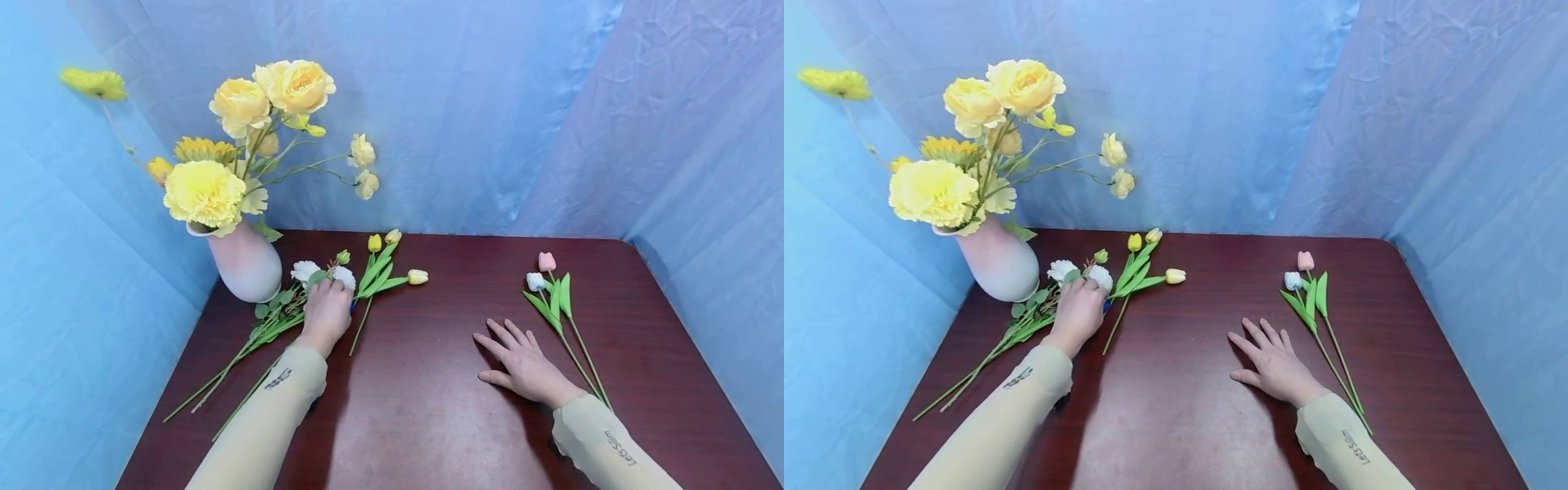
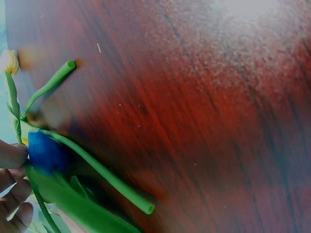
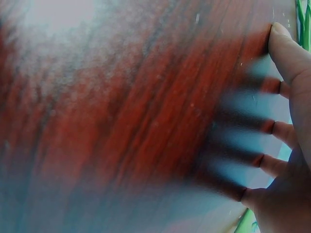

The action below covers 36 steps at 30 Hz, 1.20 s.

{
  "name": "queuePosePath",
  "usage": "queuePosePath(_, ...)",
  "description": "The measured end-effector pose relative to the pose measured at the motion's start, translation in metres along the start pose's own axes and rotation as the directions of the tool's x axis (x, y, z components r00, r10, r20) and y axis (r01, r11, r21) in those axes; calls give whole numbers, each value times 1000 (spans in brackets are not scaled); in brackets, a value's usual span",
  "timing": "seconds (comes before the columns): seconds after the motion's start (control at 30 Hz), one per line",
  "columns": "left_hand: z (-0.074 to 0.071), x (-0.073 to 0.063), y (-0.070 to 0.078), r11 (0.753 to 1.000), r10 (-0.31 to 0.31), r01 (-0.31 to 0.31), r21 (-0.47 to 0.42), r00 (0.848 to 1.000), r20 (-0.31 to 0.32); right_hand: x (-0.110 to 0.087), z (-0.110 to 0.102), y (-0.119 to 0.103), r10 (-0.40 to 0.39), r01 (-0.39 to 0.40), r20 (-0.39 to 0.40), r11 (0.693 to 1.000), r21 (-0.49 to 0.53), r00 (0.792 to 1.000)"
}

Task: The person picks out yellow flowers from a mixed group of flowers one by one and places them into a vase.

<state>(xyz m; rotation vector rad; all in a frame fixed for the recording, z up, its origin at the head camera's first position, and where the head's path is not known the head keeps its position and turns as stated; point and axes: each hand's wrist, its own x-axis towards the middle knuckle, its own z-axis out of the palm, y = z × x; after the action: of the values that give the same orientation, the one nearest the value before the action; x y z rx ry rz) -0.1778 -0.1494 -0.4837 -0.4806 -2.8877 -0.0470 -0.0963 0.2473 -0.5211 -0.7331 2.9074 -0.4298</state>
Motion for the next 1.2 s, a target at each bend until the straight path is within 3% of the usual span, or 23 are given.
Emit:
queuePosePath(0.17,-6,-3,5,995,95,-94,25,992,-82,0,0,0,9,-9,8,1000,5,1000)
queuePosePath(0.27,-13,-4,9,987,160,-155,47,977,-139,0,-1,-1,10,-10,10,1000,5,1000)
queuePosePath(0.37,-24,-5,13,978,205,-195,79,968,-148,0,-3,-2,9,-9,10,1000,9,1000)
queuePosePath(0.47,-39,-5,14,960,268,-247,129,947,-176,0,-3,-3,7,-7,11,1000,12,1000)
queuePosePath(0.53,-50,-4,13,946,312,-282,159,923,-224,0,-4,-4,6,-6,11,1000,12,1000)
queuePosePath(0.6,-61,-2,11,934,352,-311,174,887,-299,0,-4,-4,5,-5,11,1000,9,1000)
queuePosePath(0.8,-99,-1,-5,921,385,-364,142,790,-477,1,-4,-4,1,-1,9,1000,8,1000)
queuePosePath(1.0,-132,-4,-26,910,399,-388,144,731,-553,1,-4,-4,-2,2,5,1000,6,1000)
queuePosePath(1.1,-143,-5,-36,905,391,-410,112,699,-599,0,-3,-4,4,-4,11,1000,8,1000)
queuePosePath(1.2,-149,-6,-45,913,360,-394,101,668,-651,0,-3,-4,7,-7,14,1000,10,1000)
